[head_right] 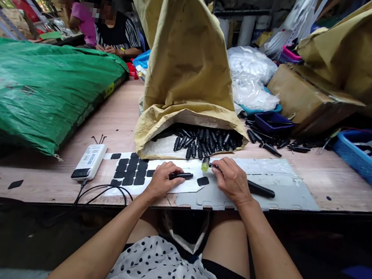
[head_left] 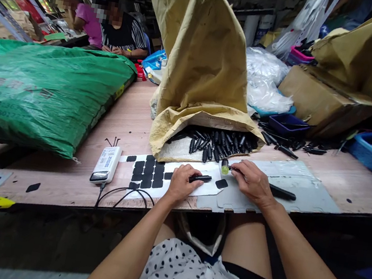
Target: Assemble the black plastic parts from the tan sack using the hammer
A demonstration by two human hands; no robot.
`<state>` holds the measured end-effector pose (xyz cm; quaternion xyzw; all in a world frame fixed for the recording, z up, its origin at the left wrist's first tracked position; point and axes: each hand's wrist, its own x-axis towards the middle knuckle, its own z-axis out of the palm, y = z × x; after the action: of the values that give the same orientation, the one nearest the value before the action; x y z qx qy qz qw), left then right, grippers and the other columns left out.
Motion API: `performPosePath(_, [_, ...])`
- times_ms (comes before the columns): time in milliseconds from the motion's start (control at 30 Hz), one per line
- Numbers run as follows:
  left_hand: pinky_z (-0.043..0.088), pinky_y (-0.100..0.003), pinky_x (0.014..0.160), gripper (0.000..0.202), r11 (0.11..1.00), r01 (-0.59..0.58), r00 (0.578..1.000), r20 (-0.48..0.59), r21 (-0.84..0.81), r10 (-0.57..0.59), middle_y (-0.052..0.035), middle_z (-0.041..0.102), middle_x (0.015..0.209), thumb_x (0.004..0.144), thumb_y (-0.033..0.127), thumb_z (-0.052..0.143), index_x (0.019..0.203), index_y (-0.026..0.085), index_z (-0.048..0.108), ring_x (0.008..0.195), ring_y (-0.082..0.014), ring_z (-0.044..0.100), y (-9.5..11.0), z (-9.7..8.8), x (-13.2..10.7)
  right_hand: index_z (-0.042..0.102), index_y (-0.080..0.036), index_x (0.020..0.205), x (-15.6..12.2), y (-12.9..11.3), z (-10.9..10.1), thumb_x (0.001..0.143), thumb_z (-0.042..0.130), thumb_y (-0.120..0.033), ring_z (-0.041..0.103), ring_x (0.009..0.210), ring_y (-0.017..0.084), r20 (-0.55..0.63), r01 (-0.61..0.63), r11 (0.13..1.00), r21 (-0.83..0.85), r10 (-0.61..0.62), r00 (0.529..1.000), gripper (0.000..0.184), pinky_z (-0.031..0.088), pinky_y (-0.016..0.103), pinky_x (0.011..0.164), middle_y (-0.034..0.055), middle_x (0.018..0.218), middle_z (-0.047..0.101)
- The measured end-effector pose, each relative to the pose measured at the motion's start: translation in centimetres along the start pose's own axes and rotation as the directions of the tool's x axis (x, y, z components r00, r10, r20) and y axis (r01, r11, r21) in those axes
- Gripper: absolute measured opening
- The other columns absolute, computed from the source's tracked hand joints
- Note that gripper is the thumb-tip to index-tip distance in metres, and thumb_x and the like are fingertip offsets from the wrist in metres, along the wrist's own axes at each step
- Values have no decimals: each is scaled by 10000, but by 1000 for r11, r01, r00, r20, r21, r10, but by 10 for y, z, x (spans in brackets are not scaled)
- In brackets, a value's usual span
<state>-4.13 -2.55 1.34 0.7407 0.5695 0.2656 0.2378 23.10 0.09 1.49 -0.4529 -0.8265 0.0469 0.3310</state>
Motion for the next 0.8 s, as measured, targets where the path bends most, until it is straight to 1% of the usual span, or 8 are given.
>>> performPosePath(67, [419,-349,892,173,1000,13,1000,-4,-20,-13,-3,670,916,814,286,758,985,259,749,941,-203,580,0,0,1,663,-243,1086,5,-18,-2,977,495,-244,627,972,224,-5,3,996,91,-2,1000,200,503,347,879,68,982,681])
performPosePath(167, [425,-346,884,179,998,37,999,-11,-46,-38,1,673,923,795,266,771,973,265,754,940,-201,583,0,1,2,661,-249,1119,11,-43,1,997,479,-258,646,922,210,36,9,983,184,-16,999,219,519,337,850,61,975,692])
performPosePath(233, [427,-341,874,188,996,54,998,-17,-64,-55,5,683,940,779,245,780,964,265,753,948,-201,587,-1,2,3,660,-249,1144,14,-56,5,1002,474,-257,649,897,206,34,9,979,203,-17,999,234,522,333,828,58,964,695])
performPosePath(333, [426,-340,873,181,995,69,997,-19,-68,-71,6,691,958,768,232,787,943,256,747,965,-201,595,-1,3,3,654,-256,1183,14,-67,12,998,471,-240,647,921,211,0,17,982,188,-17,1000,261,521,334,837,62,975,697])
performPosePath(500, [412,-355,887,177,996,81,996,-20,-25,-82,6,684,943,773,242,789,944,265,752,979,-207,596,0,4,3,675,-270,1143,9,-70,15,979,493,-220,645,932,213,115,43,999,23,-46,992,250,512,314,789,55,963,704])
performPosePath(533, [412,-355,888,176,996,79,996,-25,-31,-80,7,686,944,772,240,791,942,267,752,978,-207,595,0,4,3,678,-268,1140,8,-69,14,981,492,-220,646,932,213,109,38,999,10,-39,993,249,512,315,791,56,965,705])
performPosePath(667, [422,-347,873,180,996,61,997,-33,-64,-63,10,690,942,767,227,789,938,265,747,956,-202,592,0,4,3,678,-265,1183,7,-62,7,981,488,-226,653,921,215,6,-3,999,48,3,1000,280,523,332,835,61,963,707])
performPosePath(800, [424,-352,876,172,996,72,997,-27,-48,-73,6,683,928,768,231,782,934,261,749,939,-203,587,0,4,3,699,-266,1132,3,-56,5,965,505,-219,658,912,207,74,0,1000,31,-3,997,260,529,319,805,51,956,714])
